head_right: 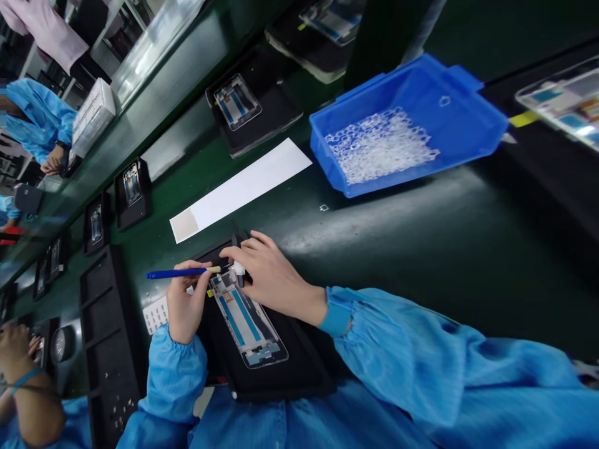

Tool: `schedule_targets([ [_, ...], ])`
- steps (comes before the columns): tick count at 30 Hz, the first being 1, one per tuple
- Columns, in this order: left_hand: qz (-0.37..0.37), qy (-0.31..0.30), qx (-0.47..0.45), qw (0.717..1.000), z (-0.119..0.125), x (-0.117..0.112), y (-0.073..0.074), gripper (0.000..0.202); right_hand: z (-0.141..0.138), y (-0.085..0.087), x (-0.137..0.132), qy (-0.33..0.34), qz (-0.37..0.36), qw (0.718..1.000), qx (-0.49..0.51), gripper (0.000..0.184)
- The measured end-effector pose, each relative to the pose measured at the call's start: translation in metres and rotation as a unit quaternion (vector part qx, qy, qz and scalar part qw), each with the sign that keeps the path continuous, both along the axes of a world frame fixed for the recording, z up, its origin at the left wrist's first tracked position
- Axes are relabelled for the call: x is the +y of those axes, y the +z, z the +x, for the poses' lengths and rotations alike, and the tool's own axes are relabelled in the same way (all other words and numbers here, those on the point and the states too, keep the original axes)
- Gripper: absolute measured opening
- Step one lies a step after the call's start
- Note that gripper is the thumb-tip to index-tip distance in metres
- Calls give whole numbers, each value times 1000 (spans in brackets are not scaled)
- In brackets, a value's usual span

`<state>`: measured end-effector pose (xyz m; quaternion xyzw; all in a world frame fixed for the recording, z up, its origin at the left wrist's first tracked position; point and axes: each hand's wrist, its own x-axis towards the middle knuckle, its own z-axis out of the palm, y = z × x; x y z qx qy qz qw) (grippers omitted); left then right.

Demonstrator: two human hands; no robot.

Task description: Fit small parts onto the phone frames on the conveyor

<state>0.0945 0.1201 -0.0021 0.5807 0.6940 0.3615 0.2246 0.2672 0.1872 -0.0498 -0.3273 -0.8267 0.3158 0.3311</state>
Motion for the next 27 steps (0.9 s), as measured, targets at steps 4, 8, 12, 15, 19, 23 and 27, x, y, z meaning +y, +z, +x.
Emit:
schedule_targets([
  [4,-14,-22,23,999,3,1,1,9,1,1,-1,1,-4,1000,-5,42],
  [8,-21,-33,51,998,5,2,2,8,0,-3,-2,-8,7,1000,-10,46],
  [12,-18,-43,91,995,5,3,0,9,-1,-7,-2,-17,18,1000,-12,49],
  [15,-5,-54,139,989,7,3,1,10,-1,-6,-3,-19,18,1000,-17,49],
  [19,26,-82,194,977,10,3,4,10,0,-2,-2,-7,17,1000,-22,48],
  [23,37,-94,214,972,13,4,6,11,1,0,-1,-1,12,999,-30,49],
  [27,31,-102,213,971,13,4,6,12,2,-1,0,2,8,999,-35,48],
])
